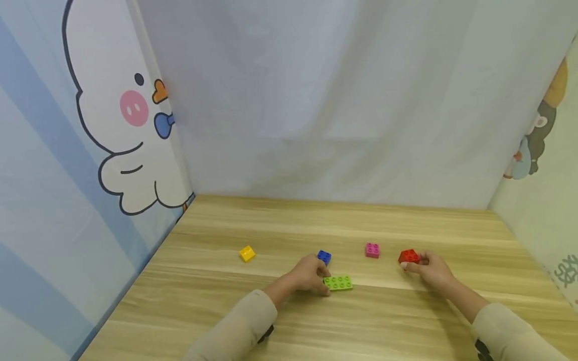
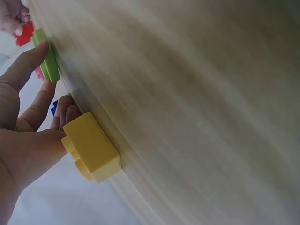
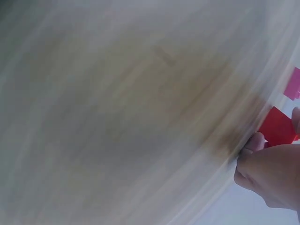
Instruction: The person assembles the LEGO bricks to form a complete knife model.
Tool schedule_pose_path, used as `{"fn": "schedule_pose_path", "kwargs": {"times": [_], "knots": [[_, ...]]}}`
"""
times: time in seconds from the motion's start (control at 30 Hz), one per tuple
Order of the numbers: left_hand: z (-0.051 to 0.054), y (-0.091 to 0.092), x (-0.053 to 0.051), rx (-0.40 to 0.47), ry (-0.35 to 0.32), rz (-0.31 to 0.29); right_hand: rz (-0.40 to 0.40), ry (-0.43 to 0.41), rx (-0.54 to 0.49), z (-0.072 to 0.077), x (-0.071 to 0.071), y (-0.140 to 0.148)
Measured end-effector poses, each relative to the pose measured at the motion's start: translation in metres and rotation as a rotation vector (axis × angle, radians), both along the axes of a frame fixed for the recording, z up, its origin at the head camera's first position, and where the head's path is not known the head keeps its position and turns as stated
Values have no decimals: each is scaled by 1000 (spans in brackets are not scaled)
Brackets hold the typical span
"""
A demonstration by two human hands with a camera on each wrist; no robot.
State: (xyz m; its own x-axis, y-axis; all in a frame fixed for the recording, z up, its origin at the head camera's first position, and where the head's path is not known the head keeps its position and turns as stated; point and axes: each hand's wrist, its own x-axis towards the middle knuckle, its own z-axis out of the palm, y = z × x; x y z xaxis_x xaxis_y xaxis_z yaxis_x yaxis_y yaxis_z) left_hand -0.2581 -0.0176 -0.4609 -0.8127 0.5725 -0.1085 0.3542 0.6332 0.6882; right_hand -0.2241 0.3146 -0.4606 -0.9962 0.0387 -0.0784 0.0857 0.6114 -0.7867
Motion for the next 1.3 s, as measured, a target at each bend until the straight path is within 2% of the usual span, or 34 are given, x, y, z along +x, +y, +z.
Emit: {"fn": "schedule_pose_path", "kwargs": {"times": [0.2,0.4,0.57,0.8,1.17,1.3], "knots": [[2,-3,0,103,-85,31,-8,-12,17,7,5,3],[3,-5,-1,128,-101,71,-9,-1,6,14,6,4],[4,-6,2,151,-104,64,-8,10,10,11,7,4],[8,-13,10,213,-103,70,11,29,-29,7,14,-2],[11,-26,13,255,-74,100,50,48,-121,10,22,-16],[10,-29,14,270,-62,107,54,74,-119,8,22,-20]]}}
